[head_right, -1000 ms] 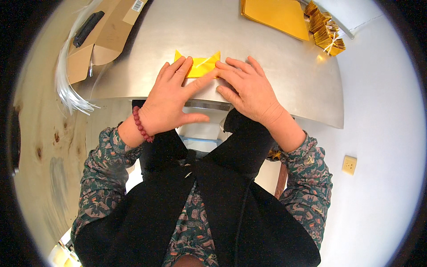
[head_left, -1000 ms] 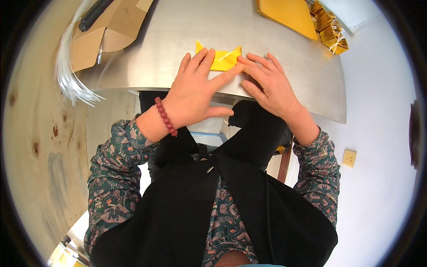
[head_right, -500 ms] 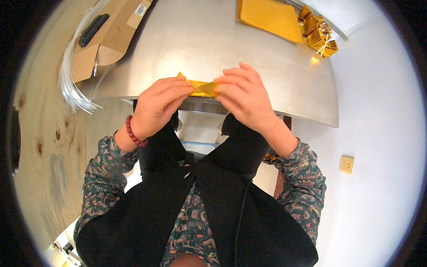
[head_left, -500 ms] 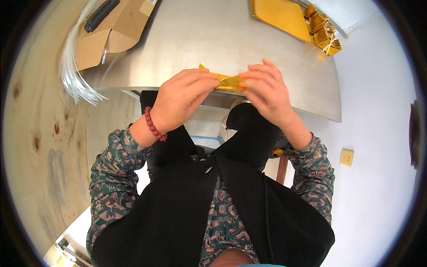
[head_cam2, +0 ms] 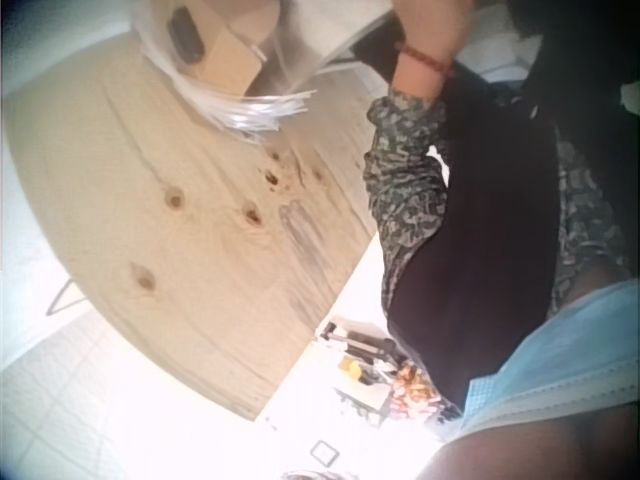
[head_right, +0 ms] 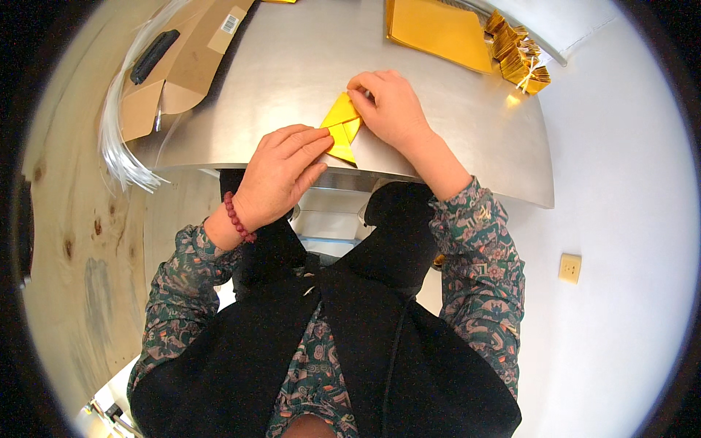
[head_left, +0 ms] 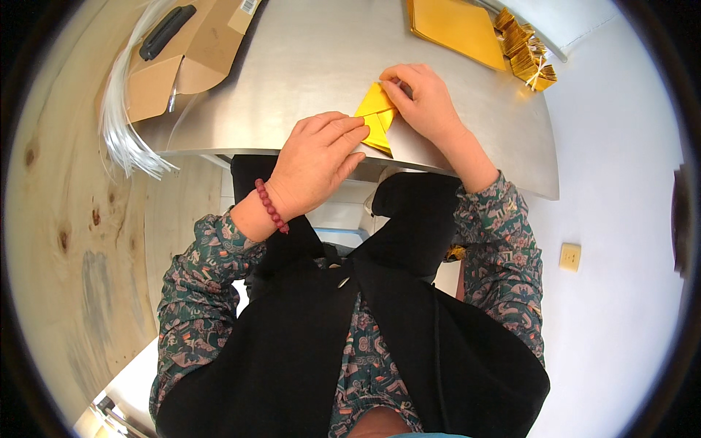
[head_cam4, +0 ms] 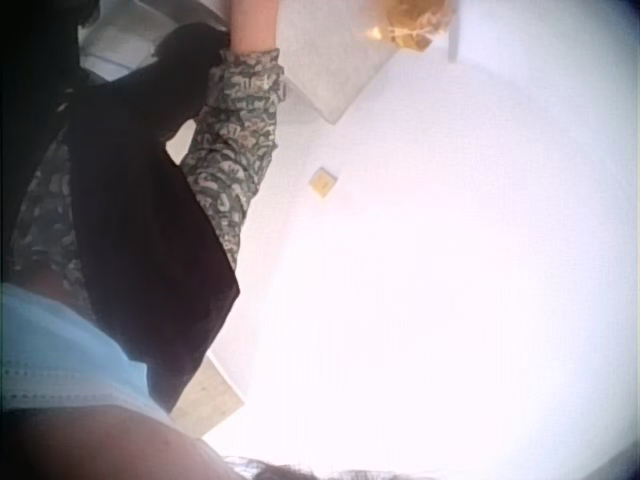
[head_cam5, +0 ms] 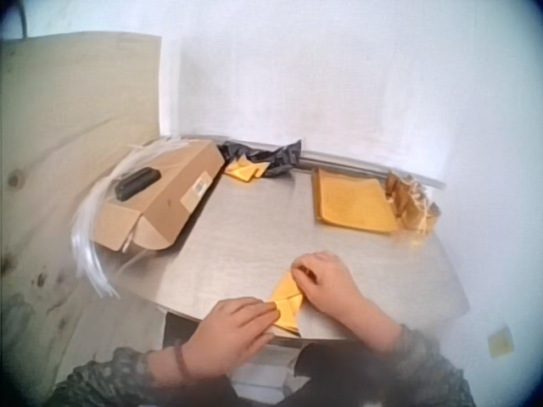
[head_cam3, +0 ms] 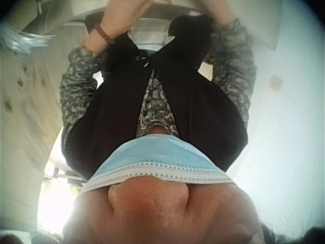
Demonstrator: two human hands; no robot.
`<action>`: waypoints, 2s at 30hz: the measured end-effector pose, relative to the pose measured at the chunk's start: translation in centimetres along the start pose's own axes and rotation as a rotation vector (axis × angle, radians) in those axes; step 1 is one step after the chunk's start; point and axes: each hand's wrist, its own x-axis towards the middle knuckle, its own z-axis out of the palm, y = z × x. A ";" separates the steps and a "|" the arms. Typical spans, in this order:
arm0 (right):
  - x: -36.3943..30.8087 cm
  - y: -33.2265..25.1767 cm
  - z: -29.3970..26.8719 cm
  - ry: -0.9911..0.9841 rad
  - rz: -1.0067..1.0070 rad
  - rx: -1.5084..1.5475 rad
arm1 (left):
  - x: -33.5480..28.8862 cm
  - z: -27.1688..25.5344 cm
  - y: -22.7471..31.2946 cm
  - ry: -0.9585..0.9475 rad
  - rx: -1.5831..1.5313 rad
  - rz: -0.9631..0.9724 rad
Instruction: The person folds a sheet of yellow paper into a small origami shape on a metal table. They complete one piece and place it aside, then begin folding a second sheet.
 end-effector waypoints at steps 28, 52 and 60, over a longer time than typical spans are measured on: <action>-4.3 -1.9 -0.1 -0.100 -0.053 0.006 | -1.1 -1.4 1.9 -0.168 0.128 -0.024; -4.3 -0.9 -0.2 -0.113 -0.060 0.102 | 0.1 -0.6 2.4 -0.189 0.194 0.029; -4.0 -0.7 0.1 -0.072 -0.118 0.077 | 0.0 -0.3 1.9 -0.159 0.120 0.030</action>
